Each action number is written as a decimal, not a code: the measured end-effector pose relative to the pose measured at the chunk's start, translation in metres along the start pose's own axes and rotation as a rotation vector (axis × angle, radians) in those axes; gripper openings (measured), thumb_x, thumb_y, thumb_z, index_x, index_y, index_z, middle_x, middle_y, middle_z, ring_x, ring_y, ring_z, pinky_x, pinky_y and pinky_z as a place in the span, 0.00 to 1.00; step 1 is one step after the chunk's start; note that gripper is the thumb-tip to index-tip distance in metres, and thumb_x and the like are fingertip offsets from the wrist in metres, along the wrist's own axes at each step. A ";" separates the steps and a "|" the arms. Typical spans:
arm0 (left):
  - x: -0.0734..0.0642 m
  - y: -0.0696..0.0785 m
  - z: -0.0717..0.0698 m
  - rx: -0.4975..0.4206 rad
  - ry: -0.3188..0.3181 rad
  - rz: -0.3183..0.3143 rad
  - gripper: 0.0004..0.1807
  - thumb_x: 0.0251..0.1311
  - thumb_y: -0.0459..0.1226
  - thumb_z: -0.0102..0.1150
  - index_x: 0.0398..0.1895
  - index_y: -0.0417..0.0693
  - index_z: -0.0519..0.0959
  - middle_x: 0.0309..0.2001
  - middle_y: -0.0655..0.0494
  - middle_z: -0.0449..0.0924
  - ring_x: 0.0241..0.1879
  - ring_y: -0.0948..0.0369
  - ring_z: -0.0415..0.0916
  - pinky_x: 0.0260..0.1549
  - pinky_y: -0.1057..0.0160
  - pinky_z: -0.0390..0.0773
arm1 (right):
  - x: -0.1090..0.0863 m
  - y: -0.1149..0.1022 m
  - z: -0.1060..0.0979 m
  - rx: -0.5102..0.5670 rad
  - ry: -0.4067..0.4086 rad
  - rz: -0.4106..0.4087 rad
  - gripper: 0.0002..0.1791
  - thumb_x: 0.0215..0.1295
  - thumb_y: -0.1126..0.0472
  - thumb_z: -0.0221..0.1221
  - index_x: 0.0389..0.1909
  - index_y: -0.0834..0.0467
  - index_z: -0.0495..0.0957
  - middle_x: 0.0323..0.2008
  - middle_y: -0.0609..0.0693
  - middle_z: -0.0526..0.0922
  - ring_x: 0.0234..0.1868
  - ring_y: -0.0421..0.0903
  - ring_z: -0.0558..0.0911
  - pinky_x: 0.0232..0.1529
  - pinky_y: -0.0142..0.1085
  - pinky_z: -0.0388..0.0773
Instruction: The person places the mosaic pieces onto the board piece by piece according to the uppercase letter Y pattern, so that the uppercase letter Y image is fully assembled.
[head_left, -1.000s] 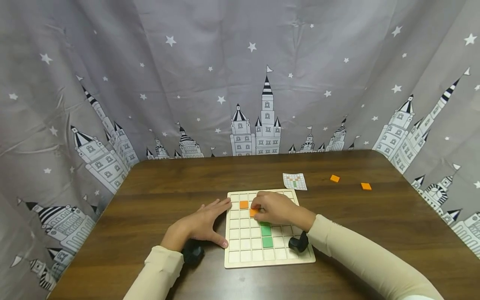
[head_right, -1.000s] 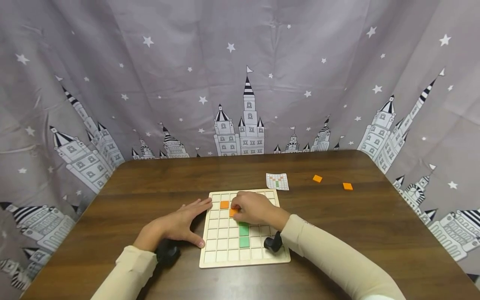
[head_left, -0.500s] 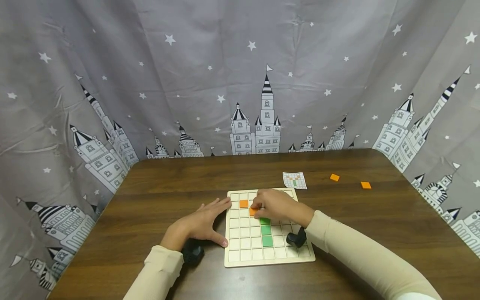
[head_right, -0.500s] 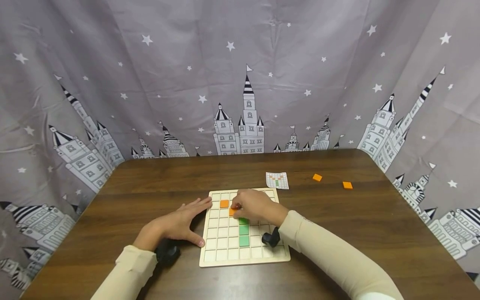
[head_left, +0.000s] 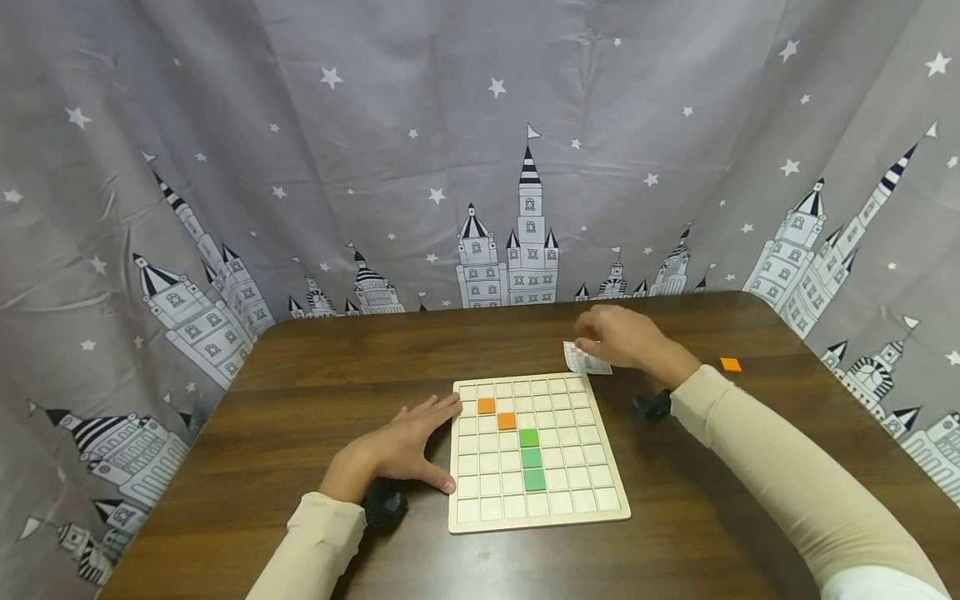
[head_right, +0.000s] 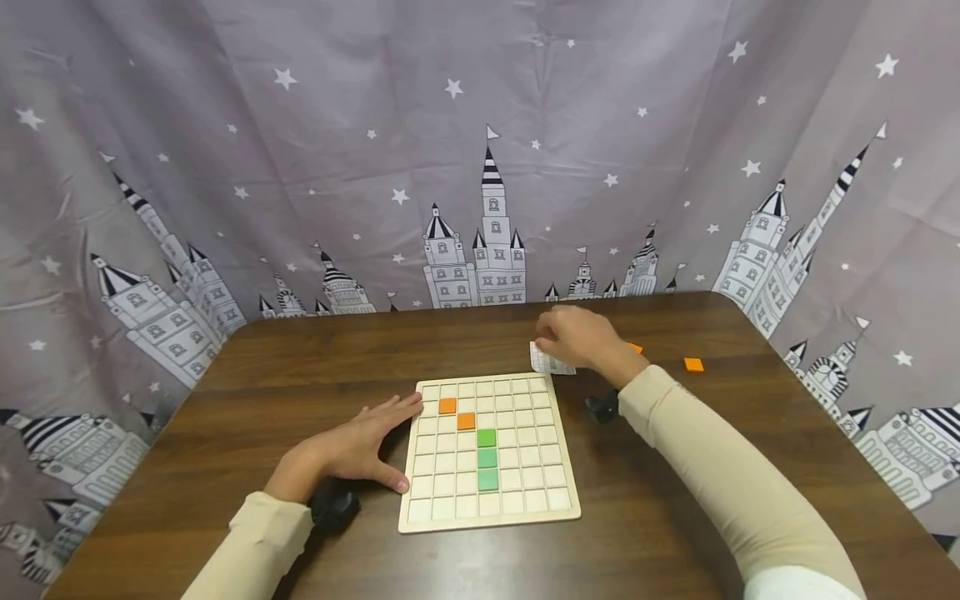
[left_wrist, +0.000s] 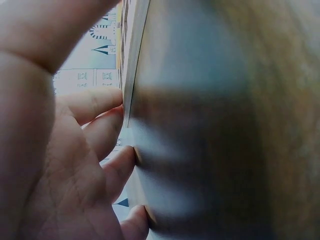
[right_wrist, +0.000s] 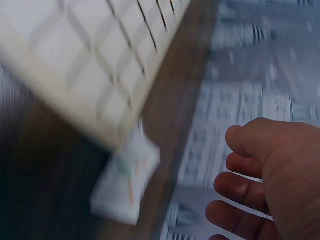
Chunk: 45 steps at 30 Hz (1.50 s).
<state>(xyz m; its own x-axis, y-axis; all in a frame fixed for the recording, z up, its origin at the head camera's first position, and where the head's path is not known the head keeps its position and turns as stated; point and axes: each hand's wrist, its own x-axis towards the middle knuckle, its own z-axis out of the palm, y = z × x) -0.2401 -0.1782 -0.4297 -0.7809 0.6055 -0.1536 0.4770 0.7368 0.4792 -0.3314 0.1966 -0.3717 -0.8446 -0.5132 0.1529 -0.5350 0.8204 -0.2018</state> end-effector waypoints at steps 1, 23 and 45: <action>0.000 0.000 0.000 0.000 -0.001 -0.002 0.65 0.42 0.59 0.80 0.80 0.43 0.55 0.80 0.48 0.48 0.78 0.43 0.41 0.67 0.28 0.42 | -0.002 0.010 -0.006 -0.004 0.005 0.031 0.15 0.69 0.54 0.63 0.50 0.57 0.85 0.42 0.50 0.84 0.41 0.49 0.82 0.40 0.49 0.79; 0.001 0.001 0.002 -0.011 -0.012 -0.025 0.65 0.42 0.59 0.79 0.81 0.46 0.55 0.80 0.51 0.47 0.78 0.46 0.39 0.69 0.30 0.41 | -0.050 0.122 -0.001 0.031 -0.154 0.332 0.20 0.65 0.54 0.63 0.47 0.67 0.81 0.42 0.60 0.84 0.42 0.58 0.82 0.43 0.58 0.78; 0.000 0.003 -0.001 -0.004 -0.012 -0.028 0.65 0.42 0.58 0.80 0.80 0.45 0.55 0.80 0.50 0.47 0.78 0.45 0.39 0.68 0.30 0.41 | -0.035 0.082 -0.003 -0.034 0.006 0.219 0.13 0.59 0.55 0.65 0.40 0.59 0.84 0.37 0.52 0.82 0.35 0.51 0.79 0.35 0.52 0.79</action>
<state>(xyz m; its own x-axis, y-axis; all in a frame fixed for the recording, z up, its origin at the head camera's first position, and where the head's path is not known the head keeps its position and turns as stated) -0.2391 -0.1757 -0.4277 -0.7890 0.5882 -0.1776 0.4535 0.7525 0.4775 -0.3454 0.2824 -0.3905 -0.9403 -0.3206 0.1145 -0.3378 0.9201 -0.1982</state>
